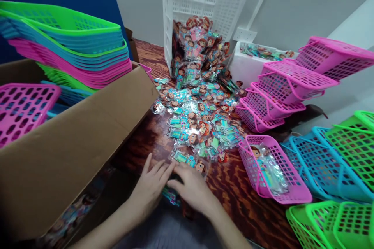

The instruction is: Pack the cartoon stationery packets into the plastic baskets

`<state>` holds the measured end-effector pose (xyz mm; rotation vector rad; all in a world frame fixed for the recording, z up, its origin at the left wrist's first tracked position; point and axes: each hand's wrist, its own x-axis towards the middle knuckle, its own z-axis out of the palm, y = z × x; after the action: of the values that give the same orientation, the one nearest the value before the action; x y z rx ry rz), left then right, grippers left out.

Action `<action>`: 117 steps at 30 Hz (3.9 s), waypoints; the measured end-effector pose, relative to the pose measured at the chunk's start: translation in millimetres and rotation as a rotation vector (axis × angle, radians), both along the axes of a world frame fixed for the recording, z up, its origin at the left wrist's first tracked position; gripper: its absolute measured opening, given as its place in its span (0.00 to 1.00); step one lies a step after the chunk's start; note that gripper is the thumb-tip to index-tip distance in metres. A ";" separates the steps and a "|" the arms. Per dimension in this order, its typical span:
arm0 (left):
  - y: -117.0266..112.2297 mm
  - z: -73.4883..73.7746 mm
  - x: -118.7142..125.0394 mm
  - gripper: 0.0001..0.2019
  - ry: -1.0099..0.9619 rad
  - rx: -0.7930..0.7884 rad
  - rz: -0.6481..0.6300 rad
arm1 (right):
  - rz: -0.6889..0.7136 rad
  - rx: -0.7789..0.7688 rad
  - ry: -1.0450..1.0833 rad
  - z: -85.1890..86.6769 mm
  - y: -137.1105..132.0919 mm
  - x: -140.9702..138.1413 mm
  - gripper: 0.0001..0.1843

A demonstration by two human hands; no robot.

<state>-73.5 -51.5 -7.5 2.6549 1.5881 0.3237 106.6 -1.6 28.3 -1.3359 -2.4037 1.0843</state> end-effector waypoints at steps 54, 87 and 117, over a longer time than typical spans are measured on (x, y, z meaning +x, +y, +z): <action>13.1 20.5 -17.6 0.27 -0.097 -0.464 0.078 | 0.201 0.555 -0.359 -26.7 45.1 -20.6 0.38; 0.1 -2.3 -23.3 0.33 -0.183 -0.234 0.159 | -0.416 -0.693 0.933 -37.1 76.1 22.1 0.29; 33.9 31.3 -1.2 0.23 0.115 -0.366 -0.021 | -0.243 0.363 -0.359 -0.3 158.6 -42.5 0.16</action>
<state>-74.8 -17.6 23.7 2.4406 1.4777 -0.1142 64.1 157.0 28.0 -1.7372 -2.4238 0.3461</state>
